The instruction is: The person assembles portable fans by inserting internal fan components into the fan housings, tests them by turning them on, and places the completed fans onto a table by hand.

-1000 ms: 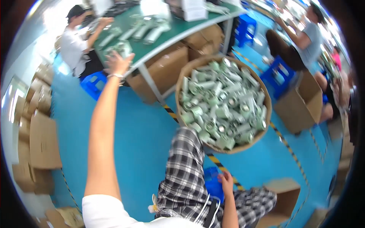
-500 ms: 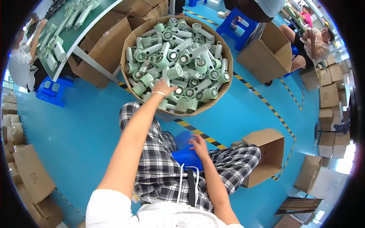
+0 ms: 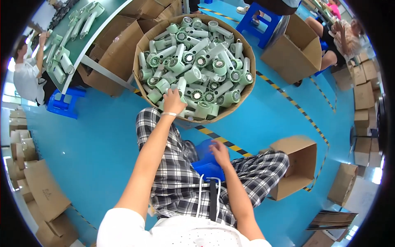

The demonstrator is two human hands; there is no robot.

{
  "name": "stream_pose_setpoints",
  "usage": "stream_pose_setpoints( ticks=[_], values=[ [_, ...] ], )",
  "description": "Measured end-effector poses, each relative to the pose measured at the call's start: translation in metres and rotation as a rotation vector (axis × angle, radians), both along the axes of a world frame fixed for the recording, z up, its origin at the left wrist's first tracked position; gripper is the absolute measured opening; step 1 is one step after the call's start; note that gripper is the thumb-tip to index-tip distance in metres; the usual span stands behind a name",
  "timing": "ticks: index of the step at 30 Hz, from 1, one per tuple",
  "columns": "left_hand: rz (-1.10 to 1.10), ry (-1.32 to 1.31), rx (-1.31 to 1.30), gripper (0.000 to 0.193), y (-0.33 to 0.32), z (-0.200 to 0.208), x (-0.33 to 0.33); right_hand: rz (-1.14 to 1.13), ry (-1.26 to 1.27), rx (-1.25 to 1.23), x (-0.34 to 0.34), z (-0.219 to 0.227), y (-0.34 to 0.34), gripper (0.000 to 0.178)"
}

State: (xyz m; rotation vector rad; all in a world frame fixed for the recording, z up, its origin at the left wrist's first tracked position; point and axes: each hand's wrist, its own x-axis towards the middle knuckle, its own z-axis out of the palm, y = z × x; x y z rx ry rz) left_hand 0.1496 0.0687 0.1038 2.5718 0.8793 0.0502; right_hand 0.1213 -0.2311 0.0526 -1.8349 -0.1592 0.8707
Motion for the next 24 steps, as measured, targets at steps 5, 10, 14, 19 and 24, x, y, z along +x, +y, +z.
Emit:
stream_pose_setpoints(
  ticks=[5,10,14,19,24],
  values=[
    [-0.349,-0.056,0.148,0.063,-0.042,0.089,-0.062,-0.066,-0.518,0.013,0.022,0.057,0.016,0.032],
    [-0.791,-0.193,0.363,0.053,-0.076,0.122,-0.092,0.164,-1.037,-0.129,0.042,0.150,0.012,0.061],
    [-1.160,-0.346,0.413,0.036,-0.092,0.131,-0.094,0.486,-0.942,-0.176,0.032,0.190,-0.013,0.073],
    [-1.247,-0.442,0.262,0.038,-0.107,0.135,-0.101,0.489,-0.345,0.068,0.006,0.175,-0.040,0.048],
    [-0.219,-0.704,-0.609,0.054,-0.142,0.119,-0.113,0.017,-0.121,0.038,-0.025,0.191,-0.041,0.041]
  ],
)
